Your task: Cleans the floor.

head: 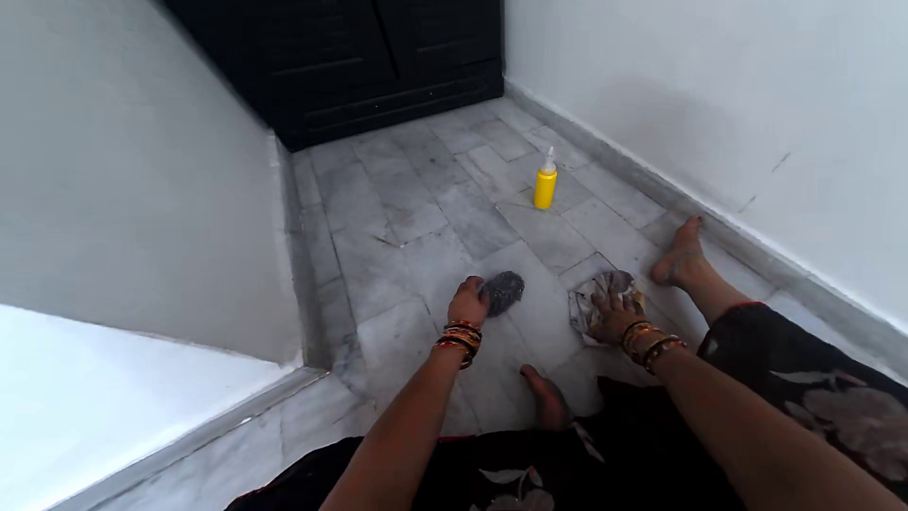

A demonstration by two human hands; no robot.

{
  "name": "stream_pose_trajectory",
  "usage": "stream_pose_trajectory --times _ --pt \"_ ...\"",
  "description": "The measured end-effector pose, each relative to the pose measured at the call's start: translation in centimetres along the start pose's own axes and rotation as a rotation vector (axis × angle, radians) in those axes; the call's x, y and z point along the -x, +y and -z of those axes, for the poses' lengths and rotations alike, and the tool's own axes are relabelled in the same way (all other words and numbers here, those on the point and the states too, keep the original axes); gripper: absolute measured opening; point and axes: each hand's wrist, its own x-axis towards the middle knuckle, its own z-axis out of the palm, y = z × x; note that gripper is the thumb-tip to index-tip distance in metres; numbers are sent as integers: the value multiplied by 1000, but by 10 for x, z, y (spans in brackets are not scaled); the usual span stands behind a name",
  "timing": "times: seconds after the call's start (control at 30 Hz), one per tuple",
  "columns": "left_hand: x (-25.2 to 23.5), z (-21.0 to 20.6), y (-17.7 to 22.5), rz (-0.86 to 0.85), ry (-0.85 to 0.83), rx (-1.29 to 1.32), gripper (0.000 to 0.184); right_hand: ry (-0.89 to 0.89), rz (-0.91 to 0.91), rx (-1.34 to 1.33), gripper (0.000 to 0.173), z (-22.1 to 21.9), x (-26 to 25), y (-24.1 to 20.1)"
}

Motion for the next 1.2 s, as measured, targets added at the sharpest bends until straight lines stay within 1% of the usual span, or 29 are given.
stream_pose_trajectory --times 0.07,0.13,0.17,0.23,0.3,0.33,0.43,0.53,0.6,0.7,0.77,0.83,0.93,1.0,1.03,1.1,1.17,1.2 --pt "0 -25 5 -149 60 -158 46 -4 7 -15 94 -2 -2 3" --pt "1 -42 11 -289 46 -311 53 -13 19 -11 96 0 -3 3" --pt "2 -47 14 -295 4 -387 58 -17 26 -3 96 1 -2 3" --pt "1 -55 21 -198 -105 -477 69 -34 26 6 96 2 2 1" --pt "-6 -65 26 -108 -165 -481 75 -35 32 -7 94 5 3 1" --pt "-8 -72 29 -98 -175 -476 77 -43 38 -17 93 7 4 1" --pt "-11 -95 49 -157 -211 -482 83 -76 27 -12 94 9 6 -3" --pt "-15 -107 79 -241 -282 -482 83 -86 14 -10 94 11 8 -6" --pt "-26 -107 81 -251 -292 -496 82 -72 16 -10 93 12 9 -6" --pt "-40 -81 56 -146 -216 -458 81 -68 23 2 94 7 6 -3" --pt "-47 -50 23 -36 -143 -459 82 -71 23 16 94 6 3 -2" --pt "-45 -14 -18 67 -74 -484 84 -74 26 29 95 6 3 -2" --pt "-21 37 -78 221 3 -543 89 -72 23 43 95 5 2 0" --pt "1 64 -103 329 -11 -588 93 -60 25 42 96 3 -1 1" --pt "9 71 -113 373 -18 -602 96 -58 23 43 97 3 -1 0" --pt "20 74 -127 423 -20 -595 102 -57 18 39 98 4 1 -3" --pt "24 66 -115 445 -53 -562 108 -60 12 44 98 7 4 -7" --pt "24 58 -106 422 -66 -557 109 -68 10 42 98 8 4 -9"
